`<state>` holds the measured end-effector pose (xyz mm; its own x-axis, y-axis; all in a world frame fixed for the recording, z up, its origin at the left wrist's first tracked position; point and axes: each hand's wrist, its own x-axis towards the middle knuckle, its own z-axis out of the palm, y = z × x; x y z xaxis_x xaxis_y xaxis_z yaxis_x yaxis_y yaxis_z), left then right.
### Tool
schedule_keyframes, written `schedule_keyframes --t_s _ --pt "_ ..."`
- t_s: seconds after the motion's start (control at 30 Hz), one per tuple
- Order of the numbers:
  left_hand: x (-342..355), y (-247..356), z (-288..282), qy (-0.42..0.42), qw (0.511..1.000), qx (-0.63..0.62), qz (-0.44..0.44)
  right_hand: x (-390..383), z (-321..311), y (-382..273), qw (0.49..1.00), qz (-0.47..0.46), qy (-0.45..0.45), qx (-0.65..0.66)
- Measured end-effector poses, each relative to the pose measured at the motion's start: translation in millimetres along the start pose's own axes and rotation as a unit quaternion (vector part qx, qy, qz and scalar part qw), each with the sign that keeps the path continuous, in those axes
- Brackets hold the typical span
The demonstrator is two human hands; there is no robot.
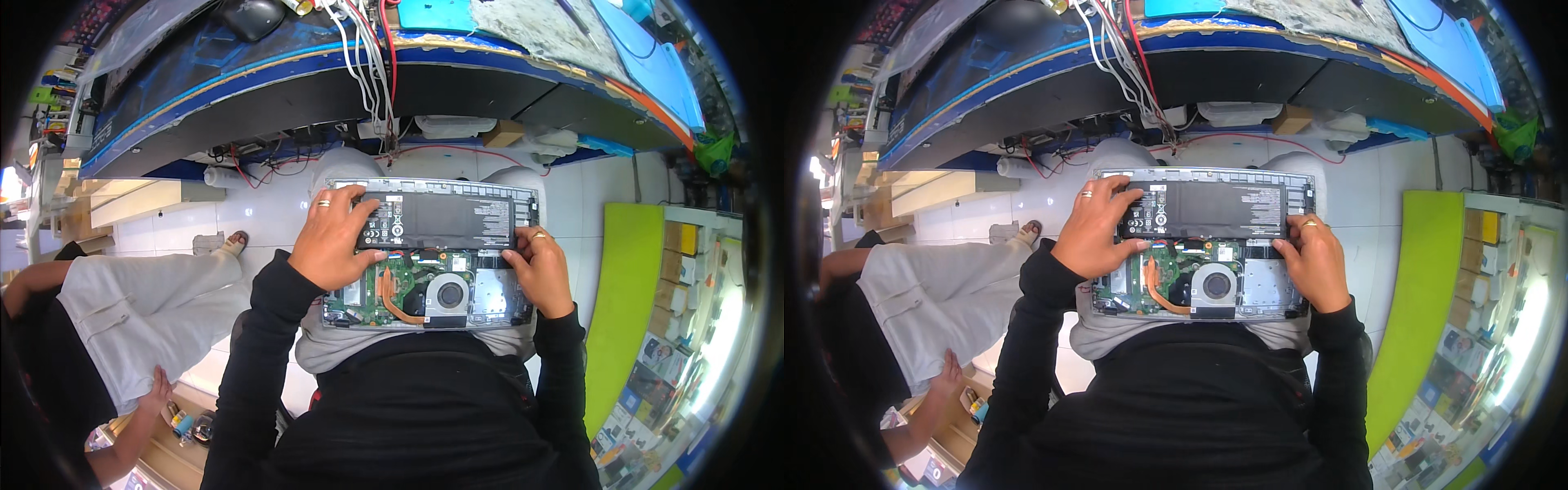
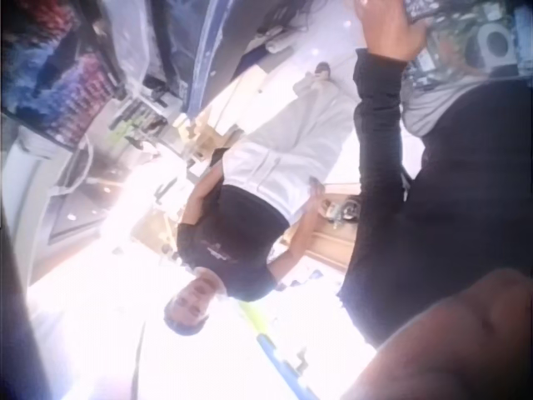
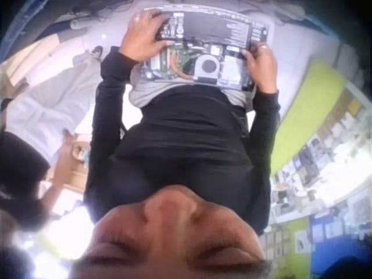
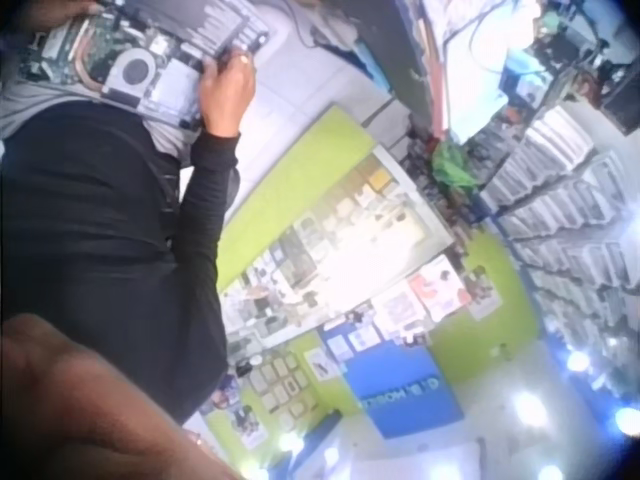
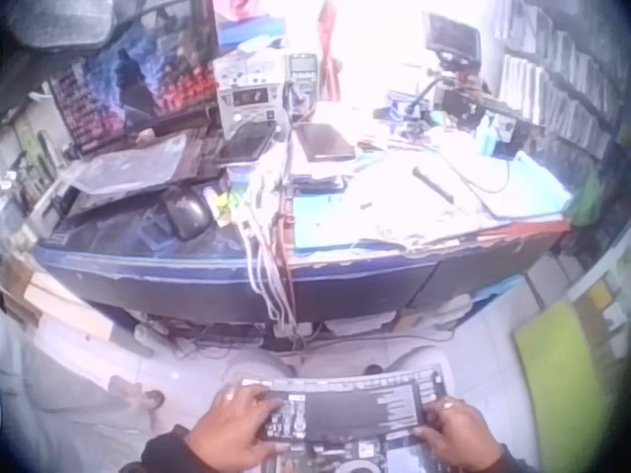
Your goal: The person assembles a laptop by connecting cables to the motherboard and inserting a battery, then secures the battery and component covers with a screwdriver.
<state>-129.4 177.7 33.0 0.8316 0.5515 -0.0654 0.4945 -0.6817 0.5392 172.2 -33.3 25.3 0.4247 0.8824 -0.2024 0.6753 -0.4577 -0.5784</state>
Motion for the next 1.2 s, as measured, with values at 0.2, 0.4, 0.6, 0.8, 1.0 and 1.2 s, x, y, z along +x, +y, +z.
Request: schedule_keyframes --t_s 0.2,0.4,0.6,0.8,1.0,1.2 --pt "0 2 4 -0.011 1.0 -0.001 0.021 -5 7 2 0.999 -0.009 0.03 -0.021" --pt "-3 11 11 0.009 0.996 0.028 0.084 -6 9 3 0.998 -0.031 0.037 -0.049" --pt "1 5 24 0.037 0.991 0.007 0.126 -8 8 4 0.999 -0.013 0.042 -0.01" --pt "5 1 25 0.049 0.989 -0.029 0.139 -6 7 2 0.999 -0.006 0.042 -0.002" --pt "9 1 25 0.042 0.991 -0.064 0.111 -4 7 2 0.999 -0.004 0.04 -0.005" --pt "10 8 26 0.053 0.991 -0.045 0.113 -4 7 3 0.999 -0.003 0.037 -0.008"
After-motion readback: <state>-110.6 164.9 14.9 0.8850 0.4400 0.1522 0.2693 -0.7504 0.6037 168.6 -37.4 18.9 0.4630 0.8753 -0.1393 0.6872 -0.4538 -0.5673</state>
